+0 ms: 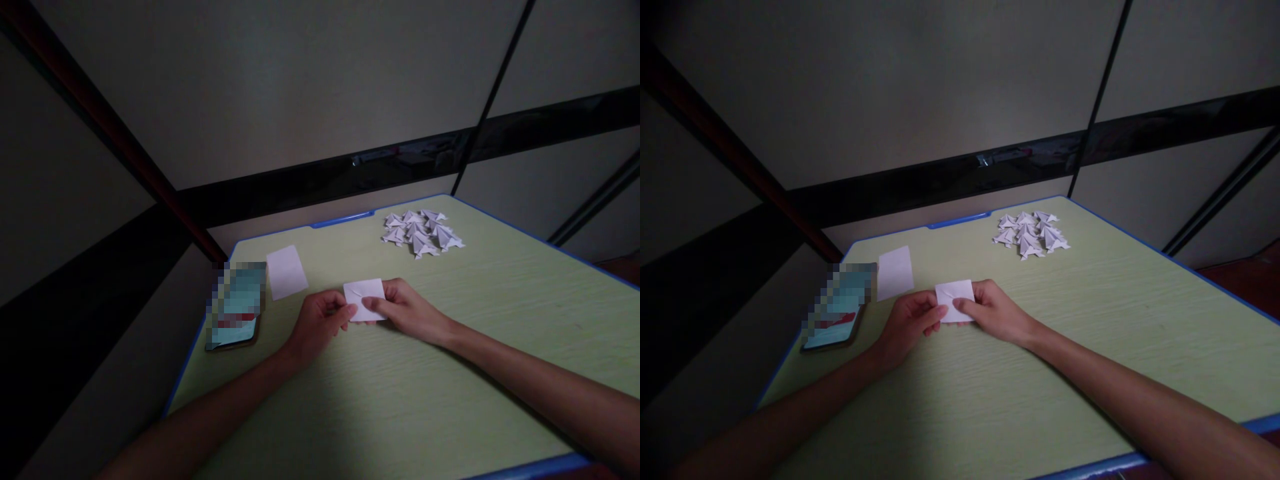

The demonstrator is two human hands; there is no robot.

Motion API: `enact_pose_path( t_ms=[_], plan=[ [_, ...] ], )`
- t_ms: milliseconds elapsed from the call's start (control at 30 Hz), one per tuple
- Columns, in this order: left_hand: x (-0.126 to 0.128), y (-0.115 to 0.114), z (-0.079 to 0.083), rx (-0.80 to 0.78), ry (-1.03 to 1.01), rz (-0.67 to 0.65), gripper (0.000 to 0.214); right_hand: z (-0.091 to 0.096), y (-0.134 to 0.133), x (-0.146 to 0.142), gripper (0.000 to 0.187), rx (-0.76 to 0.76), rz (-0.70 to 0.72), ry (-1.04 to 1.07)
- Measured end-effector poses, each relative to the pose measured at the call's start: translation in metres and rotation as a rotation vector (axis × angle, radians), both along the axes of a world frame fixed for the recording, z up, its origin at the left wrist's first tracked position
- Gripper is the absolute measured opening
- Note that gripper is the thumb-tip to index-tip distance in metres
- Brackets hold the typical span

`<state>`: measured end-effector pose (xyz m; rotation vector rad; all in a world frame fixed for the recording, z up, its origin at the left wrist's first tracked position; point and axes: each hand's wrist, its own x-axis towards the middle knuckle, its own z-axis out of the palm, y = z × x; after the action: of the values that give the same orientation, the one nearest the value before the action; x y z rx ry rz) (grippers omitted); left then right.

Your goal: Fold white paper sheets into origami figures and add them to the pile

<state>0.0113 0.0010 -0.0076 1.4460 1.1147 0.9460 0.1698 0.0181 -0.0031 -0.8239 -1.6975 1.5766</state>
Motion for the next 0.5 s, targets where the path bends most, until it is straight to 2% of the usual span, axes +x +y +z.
enact_pose_path(
  t_ms=[200,333,500],
  plan=[
    [-0.0015,0.0009,0.0,-0.034,-0.074,-0.022,0.021,-0.0002,0.0006,0.0016,0.022,-0.067,0.046,0.061],
    [-0.0008,0.0012,0.0003,-0.044,-0.101,-0.004,0.021,-0.003,0.003,0.0002,0.02,-0.174,-0.01,0.158],
    [0.0006,-0.0003,0.0008,-0.037,-0.075,0.004,0.02,0.003,0.0003,-0.0018,0.015,-0.157,-0.08,0.081]
  ],
)
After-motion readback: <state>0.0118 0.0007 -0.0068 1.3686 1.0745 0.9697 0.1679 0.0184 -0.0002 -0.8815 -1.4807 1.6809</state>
